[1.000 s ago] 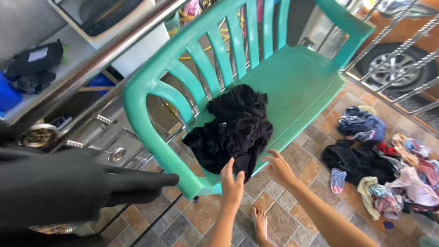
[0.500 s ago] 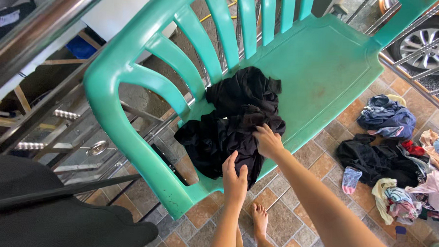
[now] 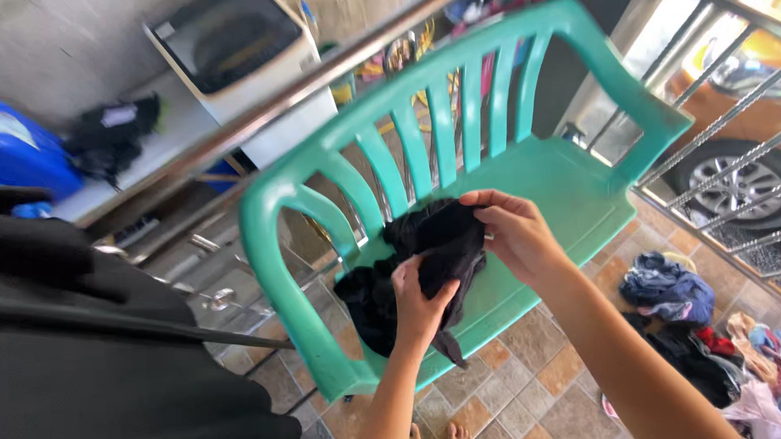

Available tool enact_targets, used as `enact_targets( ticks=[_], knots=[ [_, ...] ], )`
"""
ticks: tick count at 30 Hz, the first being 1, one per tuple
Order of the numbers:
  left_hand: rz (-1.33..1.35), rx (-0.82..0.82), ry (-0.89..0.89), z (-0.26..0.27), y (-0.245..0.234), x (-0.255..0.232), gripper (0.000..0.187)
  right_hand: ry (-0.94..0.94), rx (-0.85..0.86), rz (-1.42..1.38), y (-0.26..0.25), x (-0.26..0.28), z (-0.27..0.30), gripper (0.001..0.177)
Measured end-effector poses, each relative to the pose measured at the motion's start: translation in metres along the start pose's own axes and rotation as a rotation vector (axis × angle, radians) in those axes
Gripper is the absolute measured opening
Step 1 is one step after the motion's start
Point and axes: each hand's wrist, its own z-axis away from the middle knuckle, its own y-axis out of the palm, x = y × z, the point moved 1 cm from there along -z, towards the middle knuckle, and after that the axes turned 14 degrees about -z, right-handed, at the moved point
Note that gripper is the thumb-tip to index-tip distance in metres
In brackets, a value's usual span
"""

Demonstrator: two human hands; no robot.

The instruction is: The person picks up clothes from a pile on the floor and a green plastic chair, places them on hangers, and hangs them on a metal clothing rack. The person handles a yellow plaid shirt, a black shirt, and a black t-shirt with a red graphic.

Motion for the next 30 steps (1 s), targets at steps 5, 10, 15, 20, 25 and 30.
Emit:
enact_targets(
  ticks=[5,10,15,20,25,30],
  knots=[
    [-0.182,-0.036,0.185,-0.007,-0.033,-0.024,0.051,-0.272,0.318,-0.131,0.094,0.087,0.108,0.038],
    [-0.147,0.205,-0.044,0.01,-0.058,-0.004,0.036,-0.524,0.201,-0.047,0.087,0.122,0.167,0.062],
    [0.502,0.308,-0.724,0.005,-0.046,-0.009,0.027,-0.333,0.083,0.267,0.028,0.08,0.154,0.069],
    [1.089,0.497,-0.847,0.009,-0.01,-0.053,0.025,-0.192,0.297,0.402,-0.012,-0.036,0.164,0.072],
    [1.241,0.482,-0.707,0.043,-0.032,-0.088,0.025,-0.153,0.044,0.343,-0.06,-0.078,0.184,0.036],
    [0.798,0.451,-0.147,0.088,-0.058,-0.143,0.056,-0.174,-0.068,0.067,-0.049,-0.055,0.175,0.03]
  ],
)
